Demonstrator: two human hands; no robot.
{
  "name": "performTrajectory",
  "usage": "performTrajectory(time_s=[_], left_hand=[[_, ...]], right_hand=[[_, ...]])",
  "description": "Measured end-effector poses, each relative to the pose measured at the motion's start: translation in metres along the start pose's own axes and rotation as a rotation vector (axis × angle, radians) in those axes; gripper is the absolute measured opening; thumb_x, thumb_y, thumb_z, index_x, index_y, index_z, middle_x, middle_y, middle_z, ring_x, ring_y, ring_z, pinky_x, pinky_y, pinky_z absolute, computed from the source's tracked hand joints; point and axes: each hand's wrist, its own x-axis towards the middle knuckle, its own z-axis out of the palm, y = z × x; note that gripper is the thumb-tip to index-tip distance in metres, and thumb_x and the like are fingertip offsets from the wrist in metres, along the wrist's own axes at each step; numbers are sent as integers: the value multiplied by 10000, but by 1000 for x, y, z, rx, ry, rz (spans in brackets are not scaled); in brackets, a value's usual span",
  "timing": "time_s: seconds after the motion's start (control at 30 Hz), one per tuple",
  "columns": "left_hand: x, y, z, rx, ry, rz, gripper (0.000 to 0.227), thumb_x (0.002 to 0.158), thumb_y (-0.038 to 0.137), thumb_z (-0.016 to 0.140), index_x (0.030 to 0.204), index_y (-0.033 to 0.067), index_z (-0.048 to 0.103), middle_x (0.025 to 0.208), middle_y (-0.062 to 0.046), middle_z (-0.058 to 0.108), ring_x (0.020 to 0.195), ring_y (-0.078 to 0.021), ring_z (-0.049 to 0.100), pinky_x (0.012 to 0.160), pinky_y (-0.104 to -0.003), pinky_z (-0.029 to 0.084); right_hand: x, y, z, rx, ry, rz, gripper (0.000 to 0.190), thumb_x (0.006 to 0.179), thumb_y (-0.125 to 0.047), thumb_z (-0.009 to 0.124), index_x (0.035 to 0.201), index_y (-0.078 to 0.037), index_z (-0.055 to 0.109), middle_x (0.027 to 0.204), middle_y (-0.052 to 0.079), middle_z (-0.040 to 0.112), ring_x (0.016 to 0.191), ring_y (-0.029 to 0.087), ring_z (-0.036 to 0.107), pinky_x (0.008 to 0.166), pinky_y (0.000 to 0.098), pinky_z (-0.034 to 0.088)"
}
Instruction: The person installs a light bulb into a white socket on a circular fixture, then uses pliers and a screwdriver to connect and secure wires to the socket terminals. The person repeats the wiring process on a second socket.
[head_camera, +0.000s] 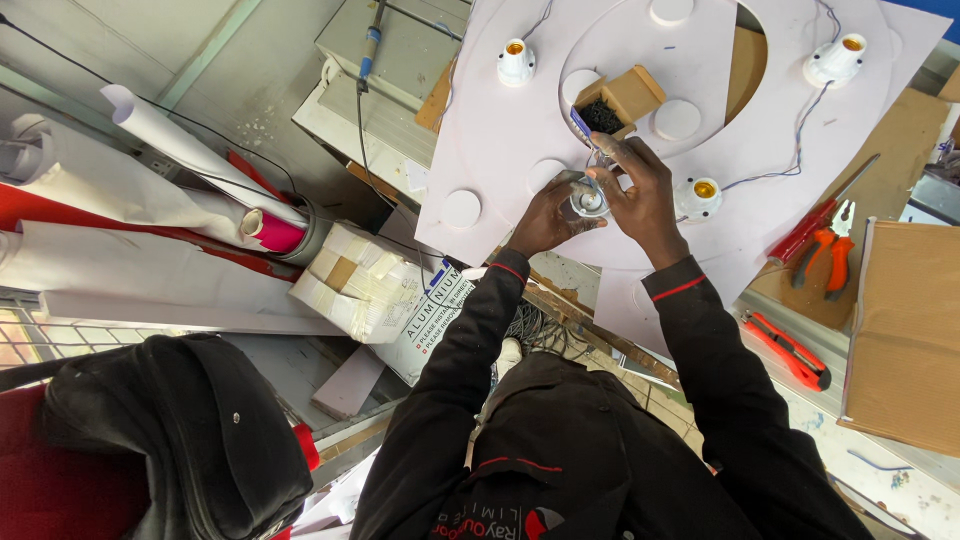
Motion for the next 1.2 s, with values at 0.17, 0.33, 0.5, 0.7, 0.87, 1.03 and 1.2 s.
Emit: performTrajectory(time_s=[0.17,0.33,0.5,0.7,0.87,1.03,1.2], left_hand=[[-3,-9,5,-20,-2,-24,469,717,315,972,1048,92,724,1135,-150,706,1159,-398,661,1038,-470,516],[-6,-16,6,-30,-32,-44,476,727,292,969,1077,85,722,1154,-174,704,1172,-423,650,1046,-505,505],[-6,-16,6,-54,-34,-87,462,705,266,981,1050,89,730,1094,-163,724,1142,-424,661,1043,-514,507],[-2,-6,0,-4,-49,-43,437,733,261,952,1042,54,723,1079,-193,722,1133,-440,661,1053,-489,502],[2,2,-3,10,-31,-57,473,698,256,956,1054,50,723,1083,-204,725,1134,-450,662,1033,-528,516],[0,0,1,34,-42,-71,469,698,250,941,1059,40,728,1071,-204,733,1137,-444,669,1039,-521,516],[0,5,-3,-2,-37,-46,484,709,273,963,1054,31,726,1098,-207,728,1125,-444,672,1036,-506,514]], right_hand=[[-3,1,2,4,37,9,359,1008,-85,785,1338,27,700,986,144,567,867,325,656,717,371,607],[-13,1,13,-1,81,41,321,1039,-44,718,1357,-3,698,935,102,469,810,244,564,741,387,579],[-12,3,16,-103,52,-5,313,1033,-190,745,1336,-110,749,864,43,446,709,256,589,709,399,528],[-9,2,12,1,47,7,329,1013,-80,776,1340,-98,748,910,77,503,747,294,648,692,395,591],[-4,3,13,1,60,16,331,1013,-73,775,1342,-67,733,902,89,478,777,322,654,692,388,605],[-8,2,11,0,67,51,330,1002,-57,794,1326,-35,733,911,110,496,818,315,677,693,369,614],[-5,4,7,30,45,70,313,1037,-85,764,1343,-32,729,889,138,508,819,352,668,699,398,616]])
